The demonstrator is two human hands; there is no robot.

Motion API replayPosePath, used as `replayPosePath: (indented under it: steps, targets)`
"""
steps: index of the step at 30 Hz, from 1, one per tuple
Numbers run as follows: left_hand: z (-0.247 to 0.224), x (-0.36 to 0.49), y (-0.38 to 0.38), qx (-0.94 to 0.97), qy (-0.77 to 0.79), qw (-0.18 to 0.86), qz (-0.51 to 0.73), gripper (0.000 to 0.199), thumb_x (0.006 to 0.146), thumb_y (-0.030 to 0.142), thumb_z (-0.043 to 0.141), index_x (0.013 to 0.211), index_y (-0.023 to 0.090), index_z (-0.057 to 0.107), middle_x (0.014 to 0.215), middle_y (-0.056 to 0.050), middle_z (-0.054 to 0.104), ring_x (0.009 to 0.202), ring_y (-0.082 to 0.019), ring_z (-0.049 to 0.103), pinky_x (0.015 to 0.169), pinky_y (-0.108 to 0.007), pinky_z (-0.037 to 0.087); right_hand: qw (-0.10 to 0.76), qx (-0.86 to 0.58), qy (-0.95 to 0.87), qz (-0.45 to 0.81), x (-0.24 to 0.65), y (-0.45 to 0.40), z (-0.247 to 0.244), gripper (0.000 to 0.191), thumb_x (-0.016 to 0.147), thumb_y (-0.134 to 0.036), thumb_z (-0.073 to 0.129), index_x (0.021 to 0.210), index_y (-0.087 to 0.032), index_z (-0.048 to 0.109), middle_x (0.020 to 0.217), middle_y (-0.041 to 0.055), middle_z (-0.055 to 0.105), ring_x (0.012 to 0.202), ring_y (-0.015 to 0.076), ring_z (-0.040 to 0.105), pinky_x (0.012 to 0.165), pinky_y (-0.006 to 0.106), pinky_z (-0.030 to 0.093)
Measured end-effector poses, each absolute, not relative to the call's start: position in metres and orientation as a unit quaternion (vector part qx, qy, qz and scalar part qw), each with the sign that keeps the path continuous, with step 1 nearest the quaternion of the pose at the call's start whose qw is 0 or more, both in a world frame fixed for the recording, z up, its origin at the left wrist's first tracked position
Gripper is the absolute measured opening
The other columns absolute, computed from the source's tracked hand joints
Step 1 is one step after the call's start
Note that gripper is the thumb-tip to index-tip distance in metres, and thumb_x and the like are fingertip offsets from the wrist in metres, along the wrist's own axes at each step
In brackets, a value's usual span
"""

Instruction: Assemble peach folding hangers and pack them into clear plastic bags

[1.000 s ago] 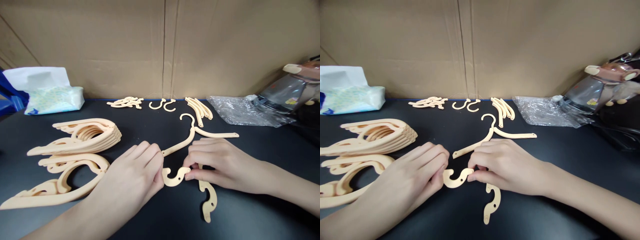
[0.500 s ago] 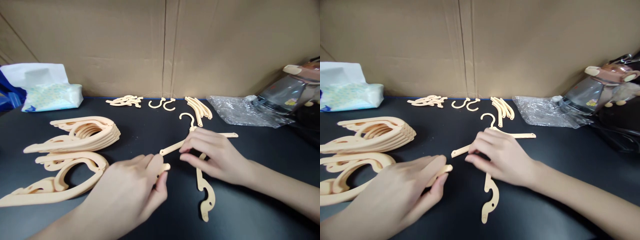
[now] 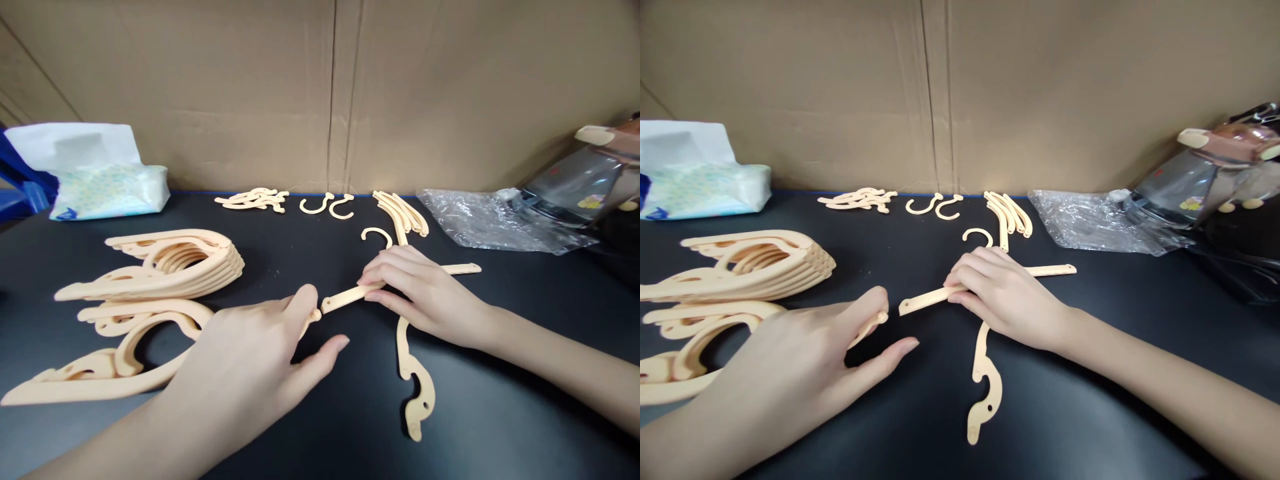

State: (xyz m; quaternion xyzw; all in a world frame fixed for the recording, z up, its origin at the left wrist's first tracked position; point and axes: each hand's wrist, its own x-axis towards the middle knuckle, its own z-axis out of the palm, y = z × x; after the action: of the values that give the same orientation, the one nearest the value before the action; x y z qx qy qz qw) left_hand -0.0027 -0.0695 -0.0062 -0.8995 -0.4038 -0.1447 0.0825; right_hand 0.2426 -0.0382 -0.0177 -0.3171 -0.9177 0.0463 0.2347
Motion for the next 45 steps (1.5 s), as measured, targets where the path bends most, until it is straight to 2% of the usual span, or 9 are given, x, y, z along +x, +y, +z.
replayPosePath:
  steps: [3,6,12,19,28,32,38,42,45]
  targets:
    - [-0.011,-0.005,-0.067,-0.895,-0.419,0.090,-0.127,0.034,0.095,0.041,0.051,0.071,0.026,0.032,0.047,0.007,0.045,0.034,-0.017,0.050,0.040,-0.026,0.022,0.249,-0.301,-0.918,0.066,0.241,-0.041,-0.018,0.010,0.100,-0.022,0.049,0.098,-0.018,0.058,0.093,0.0059,0.068,0.090,0.0188,0.059,0.085,0.037,0.047]
    - [-0.012,-0.005,-0.066,-0.890,-0.437,0.072,-0.107,0.039,0.097,0.045,0.048,0.068,0.026,0.030,0.047,0.005,0.049,0.036,-0.020,0.054,0.041,-0.027,0.021,0.254,-0.290,-0.920,0.073,0.240,-0.044,-0.018,0.008,0.100,-0.021,0.049,0.099,-0.019,0.056,0.092,0.0056,0.068,0.091,0.0192,0.060,0.087,0.038,0.048]
    - [-0.009,-0.004,-0.068,-0.887,-0.458,0.003,-0.067,0.037,0.099,0.046,0.043,0.070,0.025,0.032,0.049,0.003,0.052,0.039,-0.021,0.057,0.043,-0.027,0.022,0.253,-0.291,-0.919,0.082,0.239,-0.046,-0.017,0.006,0.100,-0.020,0.049,0.100,-0.018,0.055,0.092,0.0052,0.068,0.091,0.0189,0.060,0.091,0.039,0.049]
    - [-0.010,-0.002,-0.068,-0.897,-0.435,-0.029,-0.073,0.031,0.100,0.038,0.038,0.072,0.025,0.034,0.047,0.006,0.049,0.037,-0.020,0.055,0.041,-0.026,0.021,0.256,-0.294,-0.914,0.115,0.239,-0.046,-0.018,0.004,0.099,-0.019,0.051,0.100,-0.018,0.055,0.090,0.0036,0.067,0.088,0.0164,0.059,0.091,0.037,0.048]
    - [0.000,0.004,-0.068,-0.889,-0.455,-0.017,0.047,0.034,0.099,0.034,0.043,0.069,0.025,0.031,0.048,0.004,0.052,0.039,-0.023,0.060,0.043,-0.026,0.019,0.263,-0.299,-0.902,0.165,0.239,-0.047,-0.018,0.002,0.099,-0.018,0.053,0.097,-0.018,0.054,0.087,0.0020,0.066,0.084,0.0138,0.058,0.080,0.028,0.047]
    - [-0.006,0.001,-0.069,-0.904,-0.427,0.013,-0.003,0.034,0.101,0.035,0.041,0.069,0.024,0.035,0.045,0.004,0.052,0.035,-0.024,0.059,0.040,-0.025,0.016,0.265,-0.307,-0.894,0.189,0.239,-0.048,-0.017,0.002,0.099,-0.019,0.053,0.097,-0.019,0.054,0.087,0.0015,0.066,0.082,0.0135,0.058,0.078,0.028,0.047]
    - [-0.014,0.000,-0.073,-0.928,-0.354,0.054,-0.104,0.044,0.105,0.029,0.022,0.067,0.022,0.043,0.042,0.002,0.051,0.027,-0.020,0.053,0.035,-0.028,0.018,0.261,-0.312,-0.886,0.224,0.239,-0.051,-0.014,0.004,0.098,-0.022,0.055,0.096,-0.019,0.056,0.087,0.0003,0.067,0.083,0.0123,0.058,0.076,0.025,0.046]
    - [-0.009,0.001,-0.075,-0.931,-0.347,0.064,-0.099,0.042,0.104,0.030,0.026,0.066,0.023,0.043,0.043,0.003,0.050,0.028,-0.018,0.051,0.034,-0.030,0.022,0.257,-0.318,-0.879,0.245,0.240,-0.051,-0.010,0.005,0.097,-0.024,0.058,0.096,-0.019,0.059,0.087,-0.0012,0.068,0.083,0.0107,0.059,0.074,0.022,0.045]
    - [-0.005,0.000,-0.076,-0.927,-0.354,0.065,-0.105,0.036,0.104,0.029,0.027,0.075,0.022,0.047,0.046,0.004,0.051,0.030,-0.018,0.054,0.032,-0.029,0.027,0.263,-0.312,-0.881,0.238,0.240,-0.050,-0.008,0.005,0.097,-0.024,0.058,0.097,-0.019,0.059,0.087,-0.0009,0.068,0.082,0.0118,0.060,0.074,0.024,0.045]
